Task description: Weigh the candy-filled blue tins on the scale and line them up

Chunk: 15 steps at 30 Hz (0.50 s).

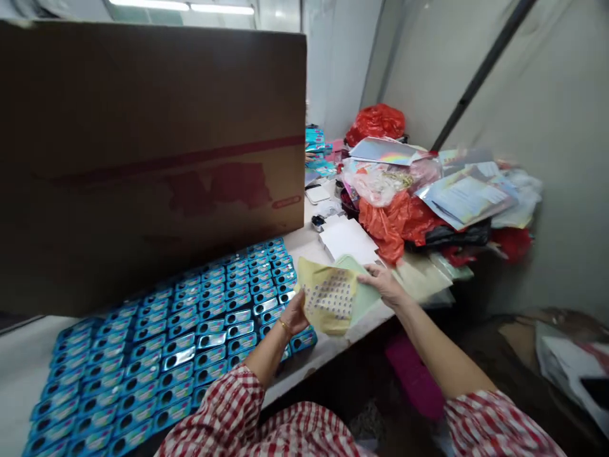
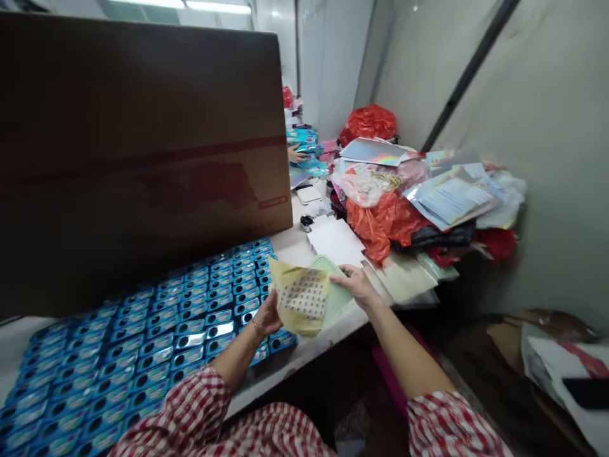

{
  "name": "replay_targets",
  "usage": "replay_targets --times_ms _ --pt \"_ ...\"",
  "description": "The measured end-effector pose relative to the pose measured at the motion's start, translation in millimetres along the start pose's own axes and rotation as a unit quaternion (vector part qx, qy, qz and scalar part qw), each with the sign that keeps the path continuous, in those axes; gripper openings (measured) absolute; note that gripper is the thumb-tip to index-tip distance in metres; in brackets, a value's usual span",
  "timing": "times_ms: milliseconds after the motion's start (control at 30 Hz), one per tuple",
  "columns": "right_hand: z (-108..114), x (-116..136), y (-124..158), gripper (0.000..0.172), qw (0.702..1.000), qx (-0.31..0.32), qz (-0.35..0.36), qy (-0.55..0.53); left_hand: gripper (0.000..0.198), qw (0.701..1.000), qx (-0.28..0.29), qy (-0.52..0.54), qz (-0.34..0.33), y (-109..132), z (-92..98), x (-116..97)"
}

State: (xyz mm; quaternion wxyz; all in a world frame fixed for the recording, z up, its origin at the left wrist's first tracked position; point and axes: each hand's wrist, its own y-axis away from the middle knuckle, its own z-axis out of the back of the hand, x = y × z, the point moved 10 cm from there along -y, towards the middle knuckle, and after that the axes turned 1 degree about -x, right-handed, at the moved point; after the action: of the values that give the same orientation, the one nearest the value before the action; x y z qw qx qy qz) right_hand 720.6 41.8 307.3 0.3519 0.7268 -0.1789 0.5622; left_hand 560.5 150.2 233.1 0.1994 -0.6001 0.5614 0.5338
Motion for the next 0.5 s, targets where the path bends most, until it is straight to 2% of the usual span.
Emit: replay_targets --times_ms 100,233,333,433,500 --pt "-37.3 -46.3 30.3 0.037 0.996 -0.018 -0.033 -0.081 0.117 1.0 -0.017 -0.016 -0.016 49.5 37.6 7.3" --pt "-69.5 -99.6 67.3 0.037 0.974 -0.081 -0.058 -0.202 0.108 0.998 0.024 0.003 -0.051 95.9 67.6 -0.3" --pt "-85.6 -131.0 90.1 0.037 0.957 -0.129 -0.041 -0.257 0.1 0.998 0.021 0.021 -0.057 111.5 76.5 0.3" --pt "-89.1 -151.9 107.8 0.035 0.953 -0.16 -0.023 -0.258 0.088 0.998 -0.04 0.047 -0.009 113.8 79.5 19.0" --pt "-80.7 -158.0 115.7 0.035 0.959 -0.169 -0.023 -0.228 0.08 0.994 -0.075 0.076 0.019 111.0 72.9 30.3"
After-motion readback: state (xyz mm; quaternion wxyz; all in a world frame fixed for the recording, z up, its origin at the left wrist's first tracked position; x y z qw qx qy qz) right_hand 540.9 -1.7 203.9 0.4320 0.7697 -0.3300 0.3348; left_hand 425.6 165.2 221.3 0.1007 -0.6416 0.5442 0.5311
